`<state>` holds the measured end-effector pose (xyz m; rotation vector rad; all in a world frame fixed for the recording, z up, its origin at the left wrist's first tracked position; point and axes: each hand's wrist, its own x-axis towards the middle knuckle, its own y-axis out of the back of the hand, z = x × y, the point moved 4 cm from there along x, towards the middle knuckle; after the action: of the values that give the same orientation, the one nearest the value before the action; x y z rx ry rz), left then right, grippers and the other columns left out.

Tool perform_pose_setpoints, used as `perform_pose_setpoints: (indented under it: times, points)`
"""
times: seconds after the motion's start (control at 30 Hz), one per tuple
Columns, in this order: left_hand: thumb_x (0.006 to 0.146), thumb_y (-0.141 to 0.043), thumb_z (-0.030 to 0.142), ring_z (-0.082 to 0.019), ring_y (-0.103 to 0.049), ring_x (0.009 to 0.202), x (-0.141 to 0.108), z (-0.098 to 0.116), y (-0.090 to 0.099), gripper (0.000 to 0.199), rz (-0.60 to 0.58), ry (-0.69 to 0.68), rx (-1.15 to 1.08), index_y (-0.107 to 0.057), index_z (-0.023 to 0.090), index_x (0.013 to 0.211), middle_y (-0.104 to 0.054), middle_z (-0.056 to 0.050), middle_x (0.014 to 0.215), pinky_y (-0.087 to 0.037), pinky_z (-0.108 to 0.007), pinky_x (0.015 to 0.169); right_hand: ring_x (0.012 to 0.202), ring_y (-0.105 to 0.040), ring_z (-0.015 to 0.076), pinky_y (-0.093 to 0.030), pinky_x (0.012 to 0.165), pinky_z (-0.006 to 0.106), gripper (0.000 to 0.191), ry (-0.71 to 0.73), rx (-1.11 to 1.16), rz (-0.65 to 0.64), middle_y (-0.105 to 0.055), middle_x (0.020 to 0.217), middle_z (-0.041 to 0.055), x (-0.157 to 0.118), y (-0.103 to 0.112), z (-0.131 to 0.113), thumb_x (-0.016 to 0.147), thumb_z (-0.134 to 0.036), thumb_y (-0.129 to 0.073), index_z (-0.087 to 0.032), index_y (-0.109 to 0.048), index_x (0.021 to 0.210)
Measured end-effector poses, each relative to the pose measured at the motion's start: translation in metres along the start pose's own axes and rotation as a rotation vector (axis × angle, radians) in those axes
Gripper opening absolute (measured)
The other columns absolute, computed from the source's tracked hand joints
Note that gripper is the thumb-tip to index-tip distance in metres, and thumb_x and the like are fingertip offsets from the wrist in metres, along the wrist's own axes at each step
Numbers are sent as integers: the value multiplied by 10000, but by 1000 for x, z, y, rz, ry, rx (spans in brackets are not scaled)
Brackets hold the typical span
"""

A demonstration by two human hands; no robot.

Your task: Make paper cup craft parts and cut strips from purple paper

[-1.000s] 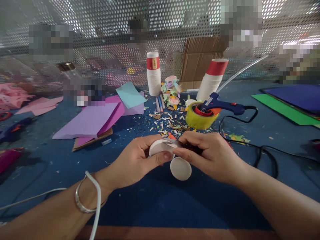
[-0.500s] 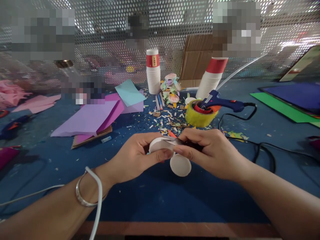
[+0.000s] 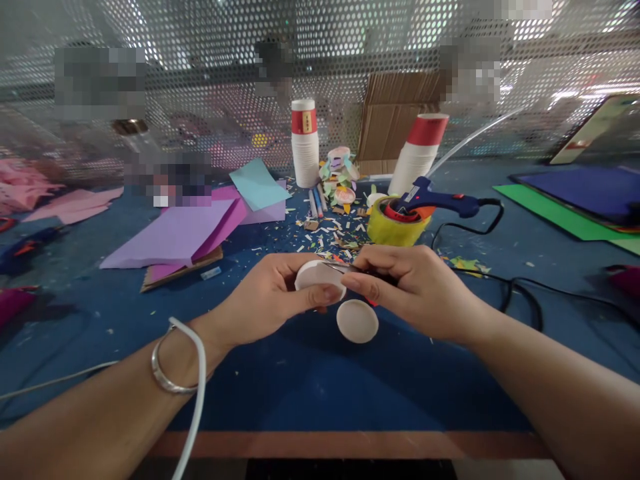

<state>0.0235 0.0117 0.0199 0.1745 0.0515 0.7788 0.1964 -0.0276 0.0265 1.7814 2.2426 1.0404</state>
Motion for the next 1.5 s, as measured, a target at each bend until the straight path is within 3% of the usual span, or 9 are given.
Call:
perform_pose_setpoints:
  times: [0.27, 0.47, 0.63, 0.83, 1.0, 1.13, 1.27, 1.4, 1.5]
  points:
    - [800, -819, 361, -106, -583, 691, -2, -8, 3, 217, 142, 79, 22, -736, 167, 851, -689, 4, 763, -461, -215, 644, 575, -346, 88, -255, 496, 264, 456, -132, 74, 31, -412, 621, -43, 2, 2, 9, 960, -533, -584, -185, -521, 672]
    - [787, -835, 357, -132, -643, 804, -1, -13, 5, 264, 229, 57, -55, -726, 186, 957, -716, -14, 890, -506, -232, 734, 491, -229, 63, -153, 445, 254, 524, -238, 292, 71, -310, 568, -85, 4, -2, 24, 880, -681, -623, -200, -495, 714]
    - [754, -832, 283, -120, -598, 692, -2, -9, 1, 232, 234, 57, -3, -678, 171, 886, -676, 7, 782, -469, -224, 628, 487, -233, 57, -148, 431, 241, 517, -268, 372, 88, -313, 585, -85, 4, -7, 25, 842, -670, -680, -201, -502, 718]
    - [801, -768, 340, -92, -434, 580, -3, -10, -8, 226, 56, 134, 88, -659, 154, 732, -540, 39, 638, -344, -230, 544, 515, -317, 56, -218, 446, 222, 466, -253, 498, 31, -424, 623, -71, 2, -15, 23, 839, -619, -716, -180, -568, 785]
    - [824, -720, 302, -86, -385, 560, -3, -7, -11, 200, -2, 103, 99, -645, 164, 701, -511, 51, 618, -308, -237, 540, 536, -374, 64, -276, 480, 230, 438, -235, 517, -25, -490, 650, -62, 1, -18, 19, 794, -573, -772, -174, -592, 801]
    - [824, -703, 301, -88, -394, 565, -3, -9, -7, 180, 45, 114, 79, -653, 159, 725, -515, 41, 630, -298, -235, 516, 588, -423, 80, -311, 517, 240, 429, -228, 509, -1, -540, 704, -38, 2, -17, 18, 768, -547, -798, -174, -587, 791]
    - [811, -671, 256, -91, -456, 584, -2, -9, -4, 108, 109, 79, 41, -690, 154, 783, -591, 14, 694, -378, -229, 544, 566, -401, 75, -316, 509, 244, 394, -221, 555, 30, -544, 693, -40, 3, -17, 18, 775, -520, -799, -171, -620, 812]
    - [840, -678, 275, -99, -510, 631, -2, -4, 0, 132, 179, -8, 53, -710, 174, 919, -646, 4, 788, -435, -220, 575, 535, -357, 65, -270, 475, 243, 391, -215, 593, 63, -516, 655, -54, 4, -16, 20, 766, -518, -811, -173, -630, 803]
    - [867, -685, 308, -98, -514, 620, -3, -3, 4, 138, 207, -51, 103, -692, 171, 878, -627, 13, 754, -450, -222, 584, 520, -315, 54, -233, 464, 242, 384, -204, 622, 78, -479, 634, -66, 4, -15, 21, 764, -500, -825, -166, -637, 786]
